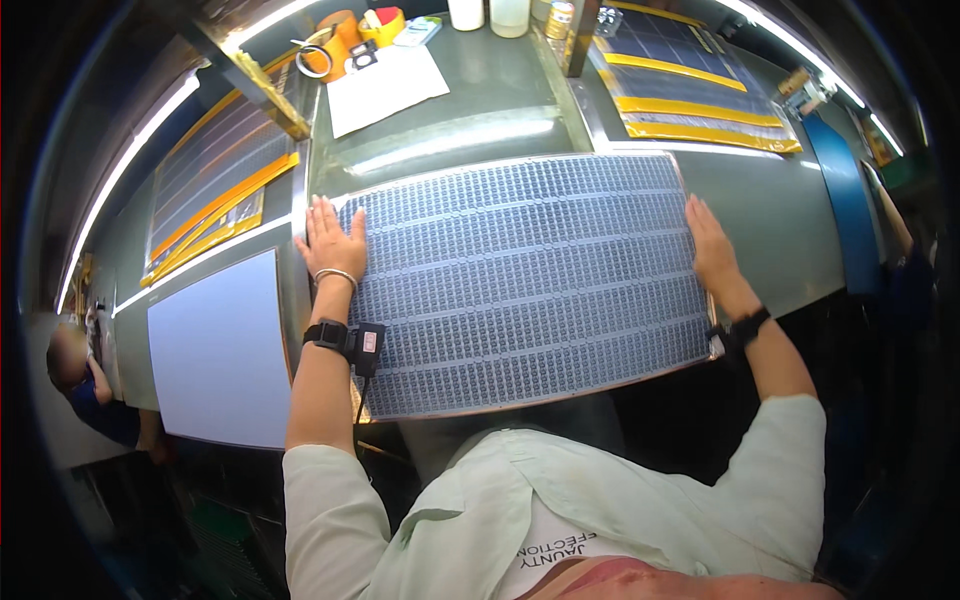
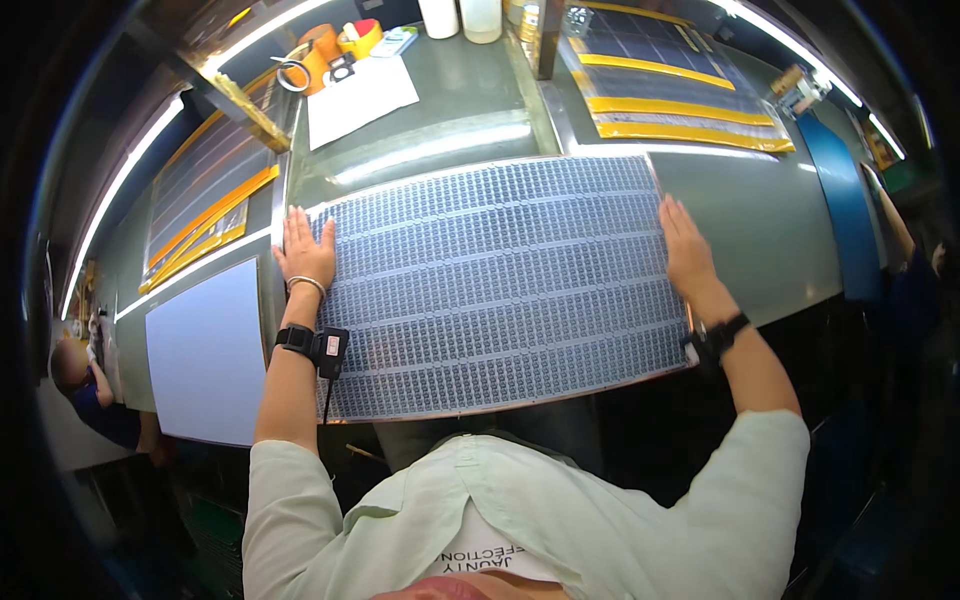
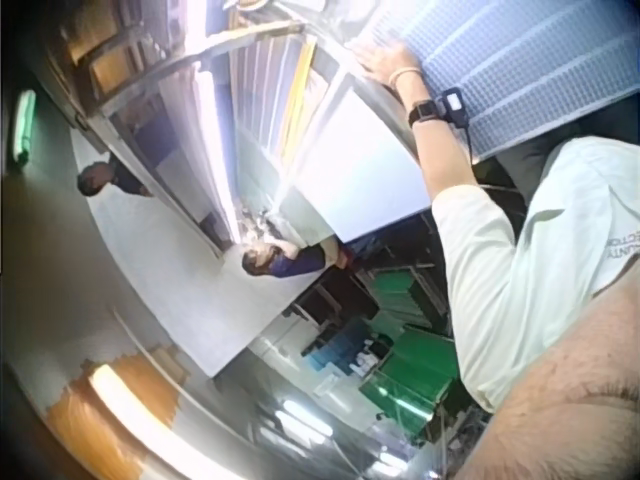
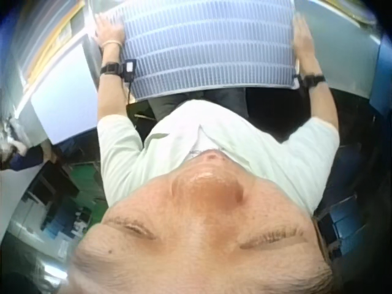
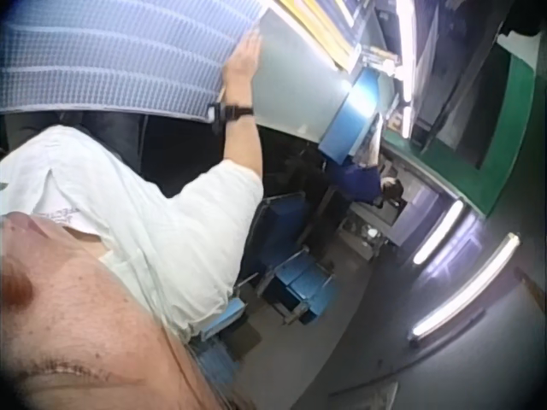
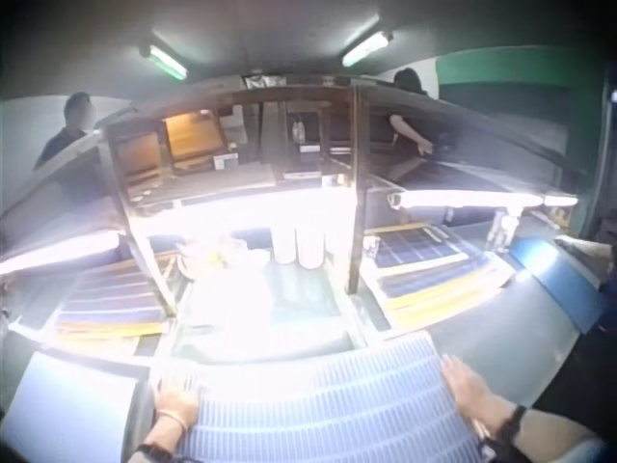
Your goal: Inspecting and sorting large patterned sheets on a light table.
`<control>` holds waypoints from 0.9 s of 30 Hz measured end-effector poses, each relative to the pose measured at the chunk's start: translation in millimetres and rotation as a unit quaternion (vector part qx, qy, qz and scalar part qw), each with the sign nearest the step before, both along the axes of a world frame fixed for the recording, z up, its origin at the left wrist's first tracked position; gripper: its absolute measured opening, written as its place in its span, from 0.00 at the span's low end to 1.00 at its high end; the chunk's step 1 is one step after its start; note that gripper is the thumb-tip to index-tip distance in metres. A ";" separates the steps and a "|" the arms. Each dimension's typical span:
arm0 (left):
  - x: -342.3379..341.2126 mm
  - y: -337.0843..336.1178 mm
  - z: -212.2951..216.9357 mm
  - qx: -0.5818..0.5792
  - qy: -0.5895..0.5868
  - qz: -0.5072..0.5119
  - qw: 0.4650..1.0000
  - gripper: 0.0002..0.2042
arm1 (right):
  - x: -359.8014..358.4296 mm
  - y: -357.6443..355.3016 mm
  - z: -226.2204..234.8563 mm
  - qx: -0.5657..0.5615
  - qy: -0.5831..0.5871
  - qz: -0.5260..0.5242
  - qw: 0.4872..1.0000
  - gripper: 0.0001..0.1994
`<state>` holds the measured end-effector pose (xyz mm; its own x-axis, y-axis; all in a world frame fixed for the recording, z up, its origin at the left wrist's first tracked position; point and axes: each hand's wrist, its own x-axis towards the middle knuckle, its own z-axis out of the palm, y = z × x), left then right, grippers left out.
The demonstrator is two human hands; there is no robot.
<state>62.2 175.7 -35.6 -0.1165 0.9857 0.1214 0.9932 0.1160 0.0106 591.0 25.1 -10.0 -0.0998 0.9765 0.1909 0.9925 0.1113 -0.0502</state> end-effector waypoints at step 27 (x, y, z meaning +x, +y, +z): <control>-82.8 -305.1 21.8 0.338 -0.036 0.153 0.928 0.29 | -219.6 -105.4 36.9 0.083 0.030 0.236 0.968 0.18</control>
